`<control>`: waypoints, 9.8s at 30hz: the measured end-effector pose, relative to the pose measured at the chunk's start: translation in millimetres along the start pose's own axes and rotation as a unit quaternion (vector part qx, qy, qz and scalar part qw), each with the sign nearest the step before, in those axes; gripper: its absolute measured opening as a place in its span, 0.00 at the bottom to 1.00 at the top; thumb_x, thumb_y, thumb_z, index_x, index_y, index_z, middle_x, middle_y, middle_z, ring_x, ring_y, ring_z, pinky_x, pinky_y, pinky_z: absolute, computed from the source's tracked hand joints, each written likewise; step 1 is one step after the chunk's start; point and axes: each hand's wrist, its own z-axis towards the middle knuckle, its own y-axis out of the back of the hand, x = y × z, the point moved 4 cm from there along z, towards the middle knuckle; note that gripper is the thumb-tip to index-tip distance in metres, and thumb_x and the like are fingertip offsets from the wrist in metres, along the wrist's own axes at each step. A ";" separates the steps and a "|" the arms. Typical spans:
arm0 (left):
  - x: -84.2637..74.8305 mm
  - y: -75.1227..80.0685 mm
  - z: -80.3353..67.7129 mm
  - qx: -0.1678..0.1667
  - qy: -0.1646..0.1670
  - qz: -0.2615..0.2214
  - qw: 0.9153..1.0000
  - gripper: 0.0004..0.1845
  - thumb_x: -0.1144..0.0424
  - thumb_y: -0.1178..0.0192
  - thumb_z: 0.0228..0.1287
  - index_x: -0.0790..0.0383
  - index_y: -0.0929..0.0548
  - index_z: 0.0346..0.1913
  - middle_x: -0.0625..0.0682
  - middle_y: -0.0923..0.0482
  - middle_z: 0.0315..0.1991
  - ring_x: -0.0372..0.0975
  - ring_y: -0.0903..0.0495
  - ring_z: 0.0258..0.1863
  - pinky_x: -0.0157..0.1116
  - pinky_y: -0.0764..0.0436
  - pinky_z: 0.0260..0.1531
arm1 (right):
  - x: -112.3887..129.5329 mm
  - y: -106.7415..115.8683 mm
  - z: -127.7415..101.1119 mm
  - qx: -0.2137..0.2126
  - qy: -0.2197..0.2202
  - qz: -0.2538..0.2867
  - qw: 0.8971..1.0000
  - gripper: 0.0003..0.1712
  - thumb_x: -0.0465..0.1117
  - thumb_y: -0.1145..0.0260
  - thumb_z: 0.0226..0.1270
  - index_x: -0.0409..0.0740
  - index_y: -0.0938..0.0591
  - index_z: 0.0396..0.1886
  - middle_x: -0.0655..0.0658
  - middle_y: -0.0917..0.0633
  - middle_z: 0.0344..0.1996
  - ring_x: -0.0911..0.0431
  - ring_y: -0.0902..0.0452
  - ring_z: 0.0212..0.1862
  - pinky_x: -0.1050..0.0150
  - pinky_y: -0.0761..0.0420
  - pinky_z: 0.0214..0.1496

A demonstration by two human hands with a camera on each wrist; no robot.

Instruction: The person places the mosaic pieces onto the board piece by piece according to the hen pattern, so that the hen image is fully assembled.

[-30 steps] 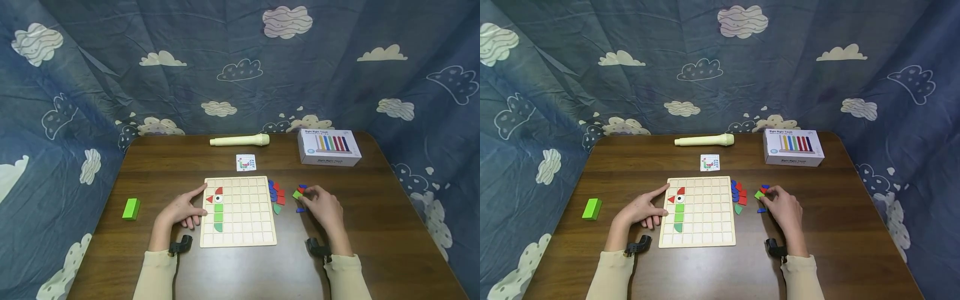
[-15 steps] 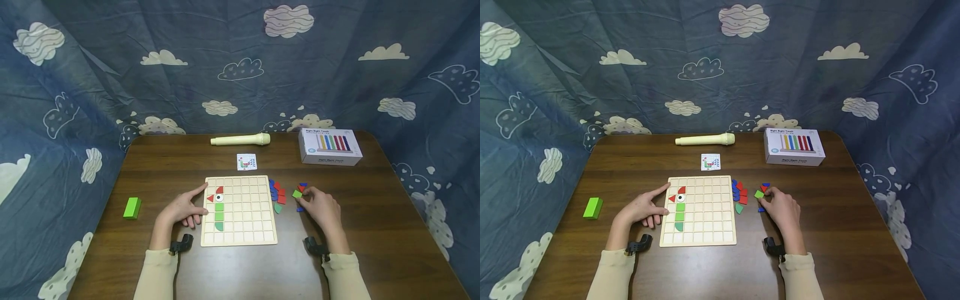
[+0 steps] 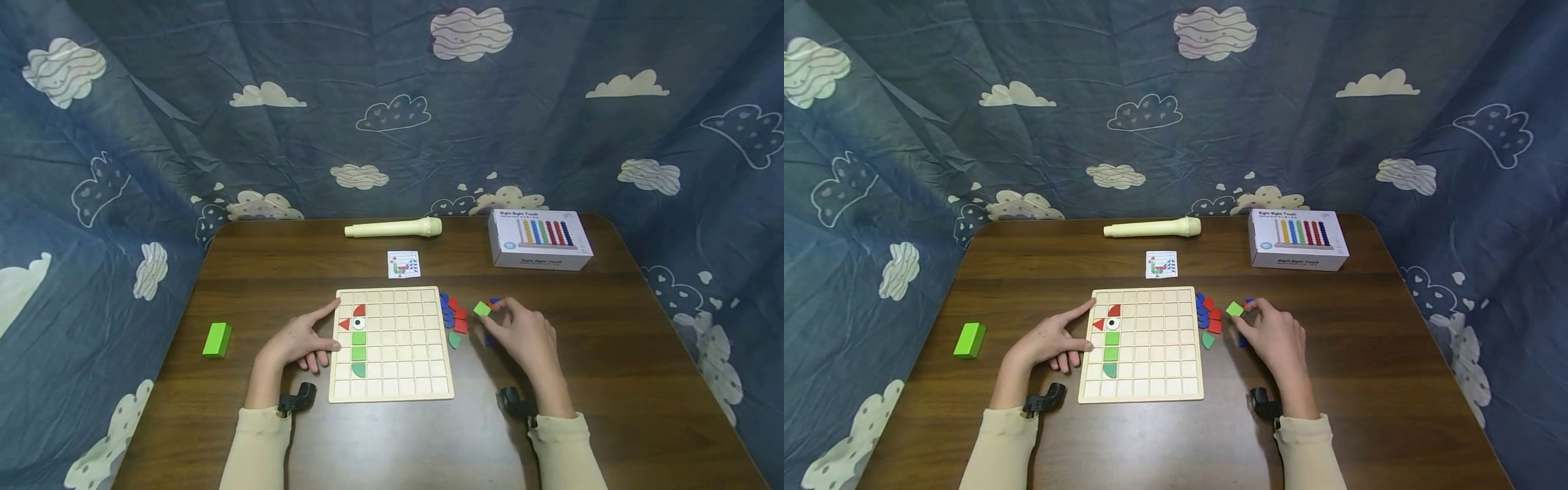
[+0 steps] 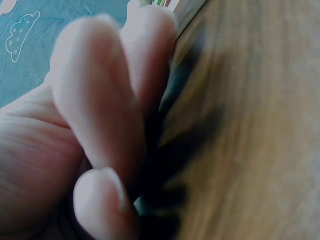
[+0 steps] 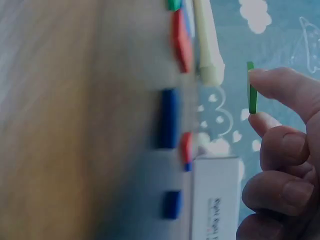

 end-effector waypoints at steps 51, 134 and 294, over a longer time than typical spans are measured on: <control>-2.0 0.3 -0.7 0.005 -0.011 0.002 1.000 0.51 0.55 0.24 0.65 0.22 0.43 0.82 0.58 0.13 0.21 0.41 0.17 0.13 0.35 0.21 0.14 | 164.8 -90.8 -59.2 0.169 0.247 -0.009 0.954 0.12 0.56 0.21 0.63 0.60 0.09 0.43 0.61 0.33 0.12 0.64 0.43 0.18 0.67 0.43 0.22; -2.0 -0.3 -3.0 -0.001 -0.010 -0.001 1.000 0.50 0.56 0.24 0.65 0.23 0.42 0.82 0.58 0.14 0.20 0.41 0.17 0.13 0.36 0.20 0.15 | 17.8 -33.6 27.2 0.081 0.012 -0.024 0.996 0.21 0.52 0.25 0.71 0.47 0.10 0.57 0.51 0.29 0.15 0.54 0.34 0.22 0.61 0.38 0.24; -1.1 0.8 -0.9 -0.006 0.001 0.007 1.000 0.51 0.54 0.22 0.63 0.22 0.42 0.82 0.58 0.13 0.21 0.42 0.16 0.14 0.36 0.20 0.16 | 140.7 -83.5 -33.8 0.200 0.162 0.009 0.966 0.11 0.46 0.22 0.66 0.53 0.09 0.47 0.54 0.26 0.17 0.59 0.33 0.22 0.67 0.39 0.25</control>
